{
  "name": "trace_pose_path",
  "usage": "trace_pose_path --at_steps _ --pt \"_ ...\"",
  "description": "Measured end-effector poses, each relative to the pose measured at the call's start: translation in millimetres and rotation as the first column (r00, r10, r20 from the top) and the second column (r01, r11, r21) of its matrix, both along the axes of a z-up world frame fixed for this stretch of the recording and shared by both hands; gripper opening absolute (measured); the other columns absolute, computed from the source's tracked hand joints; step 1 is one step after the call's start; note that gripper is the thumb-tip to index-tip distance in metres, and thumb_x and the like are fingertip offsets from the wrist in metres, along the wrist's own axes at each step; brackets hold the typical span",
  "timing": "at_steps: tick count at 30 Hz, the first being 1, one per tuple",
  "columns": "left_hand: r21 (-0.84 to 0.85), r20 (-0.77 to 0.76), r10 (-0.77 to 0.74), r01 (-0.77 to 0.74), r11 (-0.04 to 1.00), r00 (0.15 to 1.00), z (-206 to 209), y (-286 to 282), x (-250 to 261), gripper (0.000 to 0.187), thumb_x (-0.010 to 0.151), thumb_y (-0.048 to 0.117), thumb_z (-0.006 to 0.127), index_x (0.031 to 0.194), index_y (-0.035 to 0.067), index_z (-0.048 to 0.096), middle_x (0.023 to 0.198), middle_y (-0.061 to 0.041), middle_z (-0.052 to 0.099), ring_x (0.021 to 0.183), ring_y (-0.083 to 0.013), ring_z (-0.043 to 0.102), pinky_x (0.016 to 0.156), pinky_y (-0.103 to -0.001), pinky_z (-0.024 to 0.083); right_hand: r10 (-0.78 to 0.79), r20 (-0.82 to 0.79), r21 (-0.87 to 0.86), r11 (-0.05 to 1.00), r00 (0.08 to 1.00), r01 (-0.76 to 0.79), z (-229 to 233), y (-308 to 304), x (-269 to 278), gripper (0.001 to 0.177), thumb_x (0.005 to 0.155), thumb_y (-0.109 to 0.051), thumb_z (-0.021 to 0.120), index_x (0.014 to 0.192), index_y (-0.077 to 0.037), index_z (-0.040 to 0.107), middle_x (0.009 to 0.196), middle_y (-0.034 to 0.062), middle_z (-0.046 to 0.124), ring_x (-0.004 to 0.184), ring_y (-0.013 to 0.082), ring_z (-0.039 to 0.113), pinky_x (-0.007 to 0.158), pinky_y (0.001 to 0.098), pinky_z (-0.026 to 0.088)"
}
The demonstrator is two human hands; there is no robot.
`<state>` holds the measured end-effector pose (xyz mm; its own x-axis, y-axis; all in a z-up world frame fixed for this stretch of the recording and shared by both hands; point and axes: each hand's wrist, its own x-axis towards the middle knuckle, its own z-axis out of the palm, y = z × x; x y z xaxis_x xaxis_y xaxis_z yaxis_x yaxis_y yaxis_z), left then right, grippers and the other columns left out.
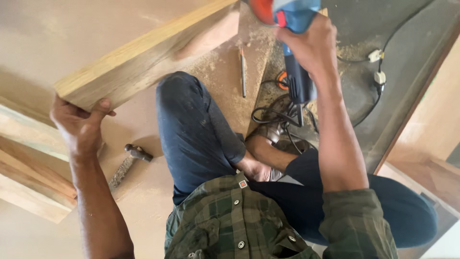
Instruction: The person sands several pieces of wood by hand using a power sander.
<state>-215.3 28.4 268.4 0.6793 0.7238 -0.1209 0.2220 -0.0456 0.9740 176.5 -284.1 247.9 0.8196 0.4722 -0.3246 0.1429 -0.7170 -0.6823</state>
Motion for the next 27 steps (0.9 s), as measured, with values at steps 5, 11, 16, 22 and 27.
trace_pose_path --at_steps 5,11,16,22,27 --pt "0.005 -0.14 0.065 -0.065 0.998 0.988 -8 4 -4 0.054 0.092 -0.005 0.081 0.136 -0.003 0.049 0.115 -0.015 0.069 0.094 -0.0202 0.071 0.075 -0.032 0.064 0.14 0.194 0.153 0.973 0.971 -0.171 41 18 -44 0.042 0.09 -0.03 0.083 0.115 0.001 0.074 0.095 0.0107 0.076 0.083 0.0164 0.075 0.077 0.0385 0.063" --pt "-0.051 -0.113 0.005 -0.011 0.999 0.994 10 5 12 0.045 0.091 -0.006 0.077 0.129 -0.002 0.054 0.114 -0.014 0.069 0.096 -0.0192 0.071 0.073 -0.031 0.063 0.452 -0.001 -0.052 0.891 0.892 -0.452 88 77 -137 0.056 0.092 -0.052 0.077 0.104 0.003 0.072 0.075 0.013 0.073 0.053 0.0209 0.071 0.053 0.0339 0.062" --pt "0.214 0.046 -0.118 0.106 0.971 0.992 13 1 12 0.043 0.099 -0.009 0.08 0.135 -0.004 0.056 0.129 -0.015 0.068 0.117 -0.0163 0.065 0.108 -0.033 0.056 0.546 0.227 0.253 0.767 0.806 -0.59 109 114 -197 0.073 0.089 -0.045 0.079 0.127 0.013 0.059 0.087 0.0227 0.074 0.06 0.0238 0.074 0.051 0.0331 0.061" --pt "-0.069 0.05 -0.02 0.024 0.997 0.999 8 3 12 0.039 0.105 -0.006 0.076 0.137 -0.002 0.054 0.127 -0.01 0.069 0.114 -0.0121 0.068 0.098 -0.026 0.06 0.524 0.222 0.185 0.805 0.822 -0.564 94 117 -195 0.076 0.089 -0.049 0.079 0.126 0.015 0.058 0.092 0.0272 0.072 0.064 0.0286 0.075 0.053 0.0342 0.062" --pt "-0.033 -0.072 -0.026 0.023 0.999 0.997 8 9 14 0.046 0.095 -0.009 0.075 0.135 -0.003 0.051 0.12 -0.013 0.068 0.105 -0.0195 0.071 0.077 -0.03 0.064 0.448 -0.112 -0.284 0.841 0.887 -0.461 60 84 -125 0.082 0.092 -0.06 0.07 0.13 0.011 0.055 0.09 0.0204 0.074 0.067 0.027 0.075 0.057 0.0372 0.065"
